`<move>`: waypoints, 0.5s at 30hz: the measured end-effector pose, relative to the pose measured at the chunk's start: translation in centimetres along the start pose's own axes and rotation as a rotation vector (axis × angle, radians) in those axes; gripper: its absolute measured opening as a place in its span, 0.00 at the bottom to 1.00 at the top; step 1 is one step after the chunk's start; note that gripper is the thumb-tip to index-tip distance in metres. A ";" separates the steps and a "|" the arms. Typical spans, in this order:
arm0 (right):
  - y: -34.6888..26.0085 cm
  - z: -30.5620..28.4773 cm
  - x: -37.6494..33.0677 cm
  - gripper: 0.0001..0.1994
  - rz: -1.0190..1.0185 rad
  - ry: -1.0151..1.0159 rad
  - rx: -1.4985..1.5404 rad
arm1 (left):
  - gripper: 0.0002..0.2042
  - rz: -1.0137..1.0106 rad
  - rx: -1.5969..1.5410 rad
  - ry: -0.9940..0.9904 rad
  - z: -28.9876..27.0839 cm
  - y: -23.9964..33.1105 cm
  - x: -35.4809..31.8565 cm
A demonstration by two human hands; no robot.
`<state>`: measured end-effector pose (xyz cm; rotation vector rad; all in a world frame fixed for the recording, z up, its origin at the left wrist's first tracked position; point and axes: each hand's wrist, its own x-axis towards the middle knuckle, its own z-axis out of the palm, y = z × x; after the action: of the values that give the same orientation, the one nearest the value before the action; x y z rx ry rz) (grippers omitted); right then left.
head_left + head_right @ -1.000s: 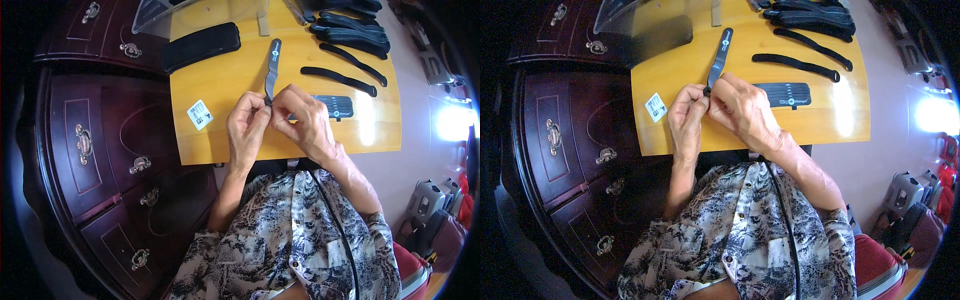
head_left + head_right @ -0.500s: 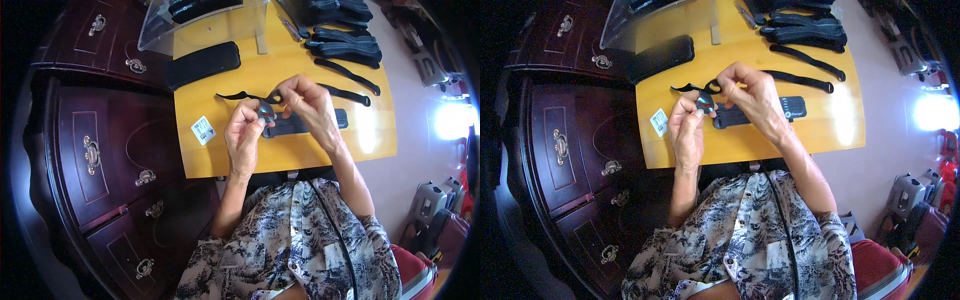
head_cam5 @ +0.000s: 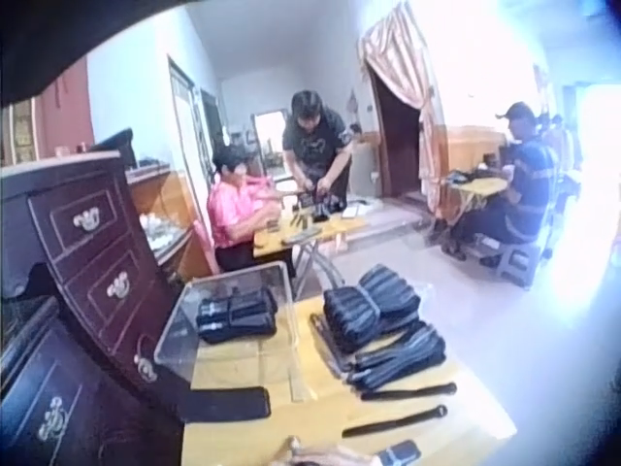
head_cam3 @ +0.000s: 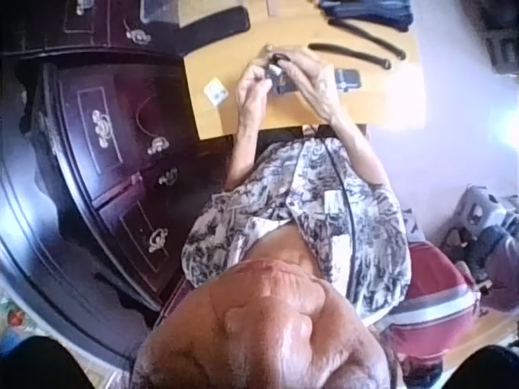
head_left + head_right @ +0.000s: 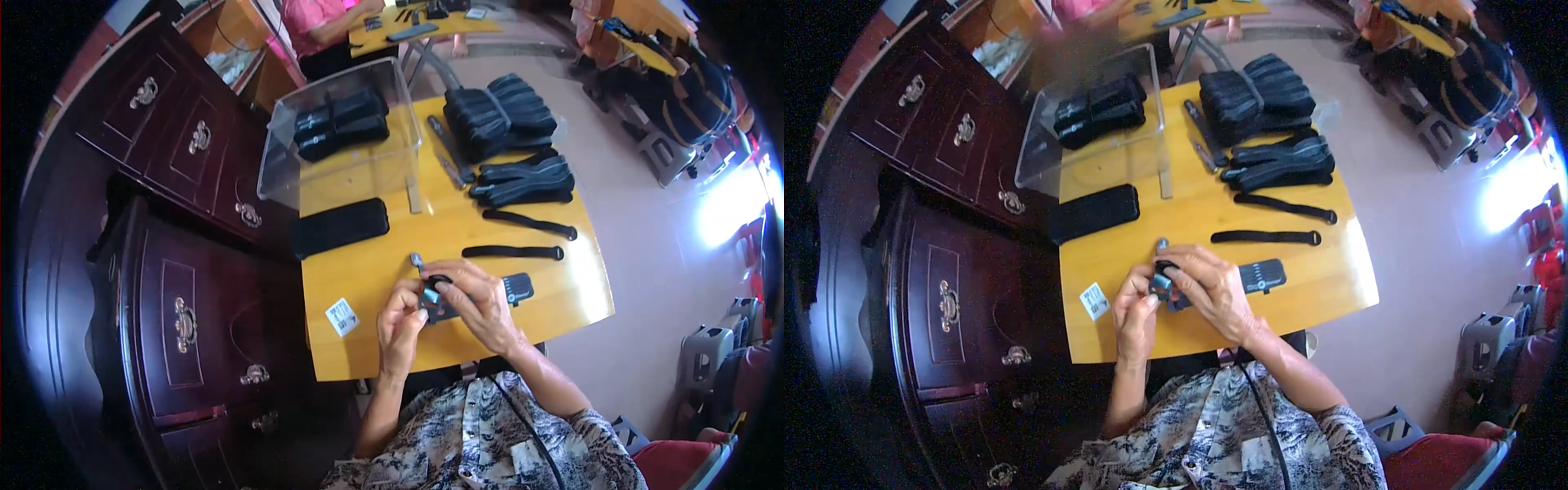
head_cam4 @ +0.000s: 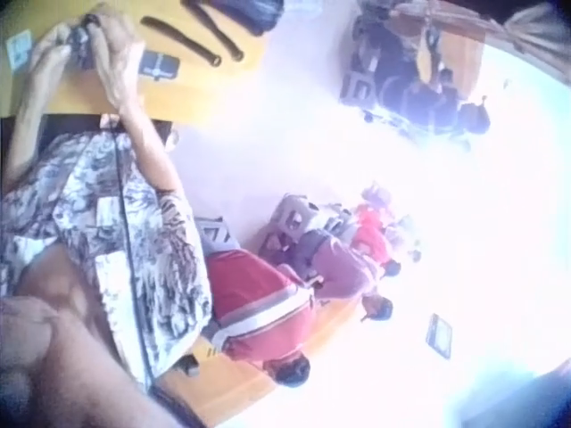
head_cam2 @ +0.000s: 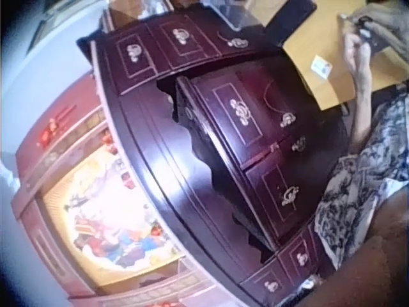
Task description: Assembling and inspecting black elastic mask straps by attaching plastic clips and stacking the completed items.
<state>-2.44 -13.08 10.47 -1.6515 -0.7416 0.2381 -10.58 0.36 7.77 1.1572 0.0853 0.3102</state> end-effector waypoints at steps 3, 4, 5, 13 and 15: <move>-0.7 0.1 -0.1 0.12 -0.158 0.057 -0.160 | 0.06 -0.059 -0.249 0.018 1.2 1.2 -0.1; -1.0 0.1 -0.1 0.13 -0.208 0.048 -0.236 | 0.09 -0.030 -0.216 0.008 0.7 0.7 -0.3; -1.2 0.3 -0.2 0.14 -0.256 0.037 -0.311 | 0.09 -0.024 -0.218 0.002 0.6 0.8 -0.3; -1.9 0.7 0.3 0.11 -0.277 0.074 -0.303 | 0.10 0.009 0.192 0.030 0.7 1.7 0.1; -2.1 0.8 0.5 0.09 -0.251 0.091 -0.264 | 0.10 0.035 0.215 0.030 0.7 1.8 0.0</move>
<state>-3.23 -12.03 12.36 -1.7818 -0.9318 -0.1180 -10.74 0.39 9.72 1.3681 0.1268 0.3555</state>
